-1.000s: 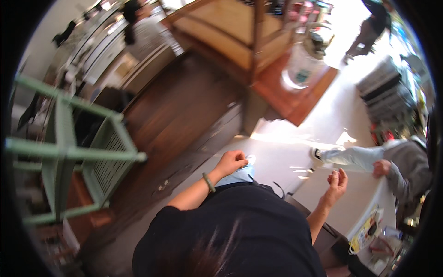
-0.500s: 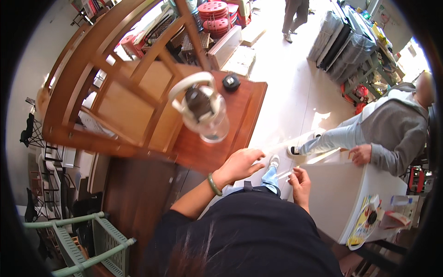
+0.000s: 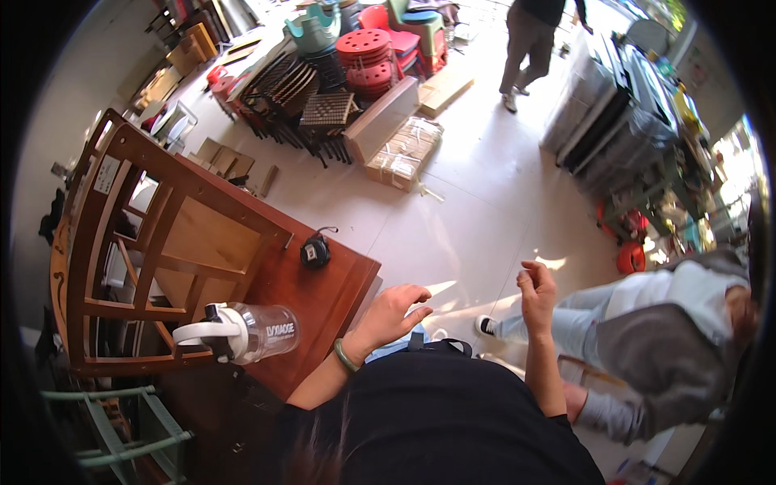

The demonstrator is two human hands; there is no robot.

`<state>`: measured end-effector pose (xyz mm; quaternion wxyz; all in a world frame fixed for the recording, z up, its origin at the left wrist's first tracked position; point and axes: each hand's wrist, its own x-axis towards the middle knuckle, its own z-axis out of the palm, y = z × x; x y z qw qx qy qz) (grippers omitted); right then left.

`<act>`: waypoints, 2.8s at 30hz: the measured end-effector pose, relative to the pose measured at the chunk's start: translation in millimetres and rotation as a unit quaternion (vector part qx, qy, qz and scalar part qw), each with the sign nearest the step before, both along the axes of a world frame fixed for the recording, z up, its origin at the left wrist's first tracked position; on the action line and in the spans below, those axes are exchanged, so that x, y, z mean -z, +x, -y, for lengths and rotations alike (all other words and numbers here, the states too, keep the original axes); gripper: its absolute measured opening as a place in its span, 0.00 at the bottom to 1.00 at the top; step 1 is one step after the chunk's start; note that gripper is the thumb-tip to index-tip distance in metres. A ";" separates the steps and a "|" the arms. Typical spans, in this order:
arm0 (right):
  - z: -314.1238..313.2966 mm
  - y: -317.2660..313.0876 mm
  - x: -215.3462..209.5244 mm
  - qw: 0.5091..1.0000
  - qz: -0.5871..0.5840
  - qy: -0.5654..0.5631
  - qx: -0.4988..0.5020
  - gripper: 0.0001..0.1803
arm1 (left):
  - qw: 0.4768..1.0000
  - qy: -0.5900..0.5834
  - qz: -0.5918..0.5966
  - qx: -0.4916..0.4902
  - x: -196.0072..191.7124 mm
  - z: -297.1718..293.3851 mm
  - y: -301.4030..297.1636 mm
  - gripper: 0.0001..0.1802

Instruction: The person assembles a green plastic storage cart by attaching wheels and a metal frame, then uses a rubber mallet to secure components. They also move a white metal rack and carry the cart across the room.

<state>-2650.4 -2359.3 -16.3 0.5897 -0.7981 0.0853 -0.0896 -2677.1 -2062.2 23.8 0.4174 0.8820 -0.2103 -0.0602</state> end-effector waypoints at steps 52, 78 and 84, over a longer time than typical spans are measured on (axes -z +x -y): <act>-102.4 655.1 69.2 0.862 -0.267 -0.260 -0.343 0.19 | 0.552 -0.311 -0.445 -0.633 345.5 -96.5 364.4 0.11; -252.5 947.8 158.7 0.862 -0.238 -0.179 -0.410 0.28 | 0.467 -0.217 -0.464 -0.721 301.6 -161.4 565.2 0.05; -287.2 972.7 209.5 0.822 -0.233 -0.221 -0.470 0.22 | 0.622 -0.256 -0.430 -0.602 341.4 -169.1 683.9 0.07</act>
